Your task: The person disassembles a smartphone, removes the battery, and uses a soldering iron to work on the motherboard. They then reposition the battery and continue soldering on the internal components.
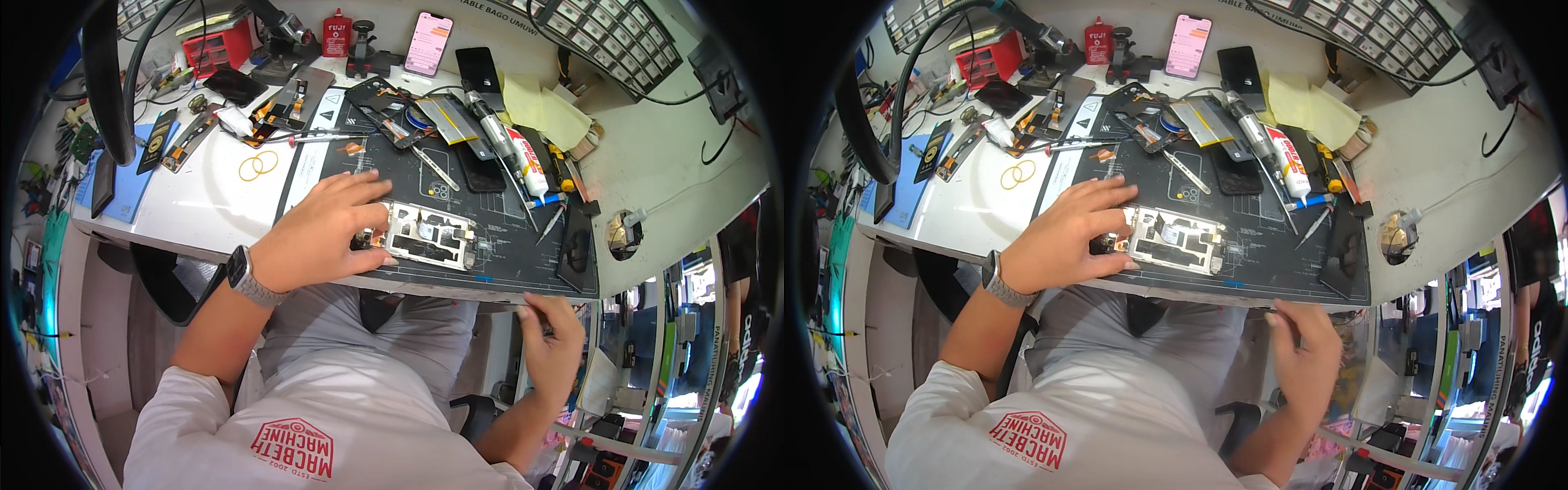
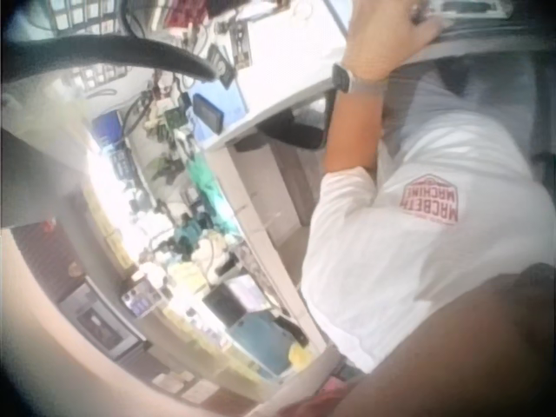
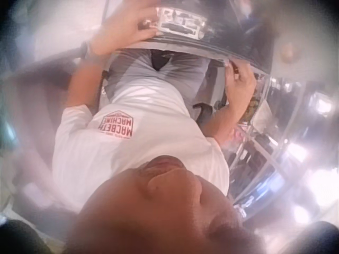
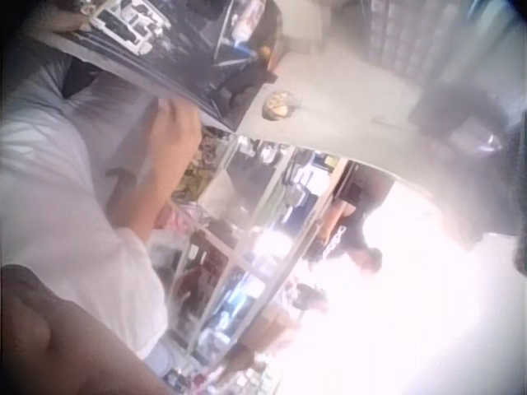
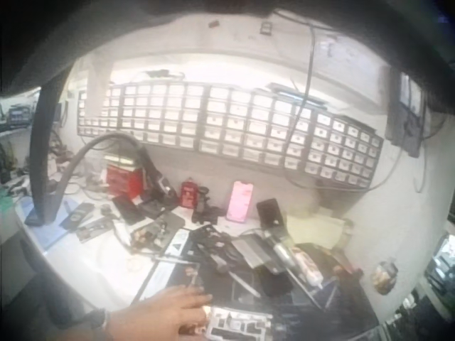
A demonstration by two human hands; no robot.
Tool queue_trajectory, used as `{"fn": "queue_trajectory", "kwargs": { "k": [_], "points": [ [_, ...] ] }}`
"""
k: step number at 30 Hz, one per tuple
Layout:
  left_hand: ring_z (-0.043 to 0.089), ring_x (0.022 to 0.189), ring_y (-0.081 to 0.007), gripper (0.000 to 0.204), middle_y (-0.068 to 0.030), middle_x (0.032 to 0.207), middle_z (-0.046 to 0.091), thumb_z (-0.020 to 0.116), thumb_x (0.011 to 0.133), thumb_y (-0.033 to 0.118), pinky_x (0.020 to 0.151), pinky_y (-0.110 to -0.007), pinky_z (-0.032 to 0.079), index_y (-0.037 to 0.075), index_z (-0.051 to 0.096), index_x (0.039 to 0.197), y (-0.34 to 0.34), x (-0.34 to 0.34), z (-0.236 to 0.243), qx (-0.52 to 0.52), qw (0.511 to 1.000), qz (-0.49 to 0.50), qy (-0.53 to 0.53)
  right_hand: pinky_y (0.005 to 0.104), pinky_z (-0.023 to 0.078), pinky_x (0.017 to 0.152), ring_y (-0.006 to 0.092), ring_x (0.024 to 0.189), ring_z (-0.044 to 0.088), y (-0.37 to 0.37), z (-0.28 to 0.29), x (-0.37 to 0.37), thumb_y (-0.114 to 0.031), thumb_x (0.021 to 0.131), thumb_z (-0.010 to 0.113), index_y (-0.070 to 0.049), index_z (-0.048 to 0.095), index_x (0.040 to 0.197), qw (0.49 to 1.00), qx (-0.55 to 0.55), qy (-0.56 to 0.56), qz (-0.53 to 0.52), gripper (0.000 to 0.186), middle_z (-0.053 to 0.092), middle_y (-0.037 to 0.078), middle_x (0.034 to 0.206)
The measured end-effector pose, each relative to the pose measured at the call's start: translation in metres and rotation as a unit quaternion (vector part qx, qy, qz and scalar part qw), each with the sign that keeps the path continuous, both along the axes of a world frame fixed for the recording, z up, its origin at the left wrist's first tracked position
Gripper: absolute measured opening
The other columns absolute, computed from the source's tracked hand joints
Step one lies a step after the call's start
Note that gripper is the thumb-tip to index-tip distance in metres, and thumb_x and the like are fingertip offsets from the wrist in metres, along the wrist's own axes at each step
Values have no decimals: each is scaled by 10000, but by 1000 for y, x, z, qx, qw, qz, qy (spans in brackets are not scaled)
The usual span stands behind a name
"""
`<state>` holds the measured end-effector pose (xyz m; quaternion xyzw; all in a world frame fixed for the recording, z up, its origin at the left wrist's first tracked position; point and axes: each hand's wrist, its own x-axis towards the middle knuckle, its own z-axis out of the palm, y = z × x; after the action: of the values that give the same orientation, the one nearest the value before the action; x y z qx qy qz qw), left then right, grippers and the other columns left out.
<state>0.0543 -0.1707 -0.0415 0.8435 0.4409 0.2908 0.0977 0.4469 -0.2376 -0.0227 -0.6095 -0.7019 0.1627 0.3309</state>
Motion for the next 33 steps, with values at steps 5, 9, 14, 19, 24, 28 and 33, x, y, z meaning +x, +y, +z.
{"fn": "queue_trajectory", "kwargs": {
  "k": [5, 9, 14, 19, 24, 28, 33],
  "points": [
    [680, 1325, -343, 361, -126, 1417, 775, 997, 856, 348, 1140, -467, 468, 115, 759, 996, 20, -5, 18, -67, 994, -70, 55, 451, 568, 1086, 366, 1222, 724, 24, -14, -33, -87, 948, 911, -16, 779, 1410, 992, 77, -16, 96, 485, 783, 214, 1367],
    [677, 1265, -329, 385, -106, 1362, 760, 1020, 814, 329, 1114, -456, 474, 121, 756, 1001, 28, -5, 22, -76, 993, -84, 44, 458, 543, 1165, 395, 1328, 681, 52, -19, -67, -137, 958, 915, -17, 645, 1608, 993, 57, 25, 98, 714, 716, 242, 1502],
    [660, 1244, -330, 386, -89, 1381, 708, 1035, 775, 275, 1117, -455, 474, 132, 722, 950, 21, -1, 24, -31, 997, -76, 7, 432, 580, 1119, 319, 1242, 698, 86, -5, -86, -118, 980, 884, -38, 593, 1657, 992, -47, 65, 93, 741, 691, 202, 1425],
    [678, 1207, -170, 373, -78, 1358, 677, 903, 967, 50, 992, -347, 565, 58, 660, 1251, 14, 1, 24, -243, 944, -38, -220, 323, 650, 917, 175, 1103, 724, 94, -10, -90, 96, 939, 864, -51, 566, 1660, 929, -141, 323, 112, 794, 593, 161, 1500],
    [738, 1143, -143, 366, -122, 1282, 767, 787, 1091, 49, 1004, -318, 589, 4, 636, 1421, 37, -20, 14, -335, 847, 0, -413, 320, 666, 924, 215, 1215, 740, 105, 0, -102, 91, 949, 876, -21, 556, 1658, 899, -19, 423, 112, 785, 571, 180, 1551],
    [761, 997, -114, 329, -90, 1128, 817, 766, 1120, 51, 912, -284, 601, 4, 609, 1405, 48, -59, 9, -261, 818, 25, -512, 476, 548, 1253, 387, 1462, 678, 92, -9, -99, -239, 1055, 872, -1, 521, 1700, 969, 59, 62, 231, 772, 560, 214, 1719],
    [759, 960, -114, 298, -75, 1174, 805, 756, 1136, 62, 853, -276, 619, 26, 609, 1393, 42, -78, 19, -259, 826, 93, -492, 567, 281, 1431, 445, 1744, 343, 67, -13, -126, -691, 1101, 647, -15, 422, 1794, 898, 4, -235, 371, 994, 378, 206, 1888]
  ]
}}
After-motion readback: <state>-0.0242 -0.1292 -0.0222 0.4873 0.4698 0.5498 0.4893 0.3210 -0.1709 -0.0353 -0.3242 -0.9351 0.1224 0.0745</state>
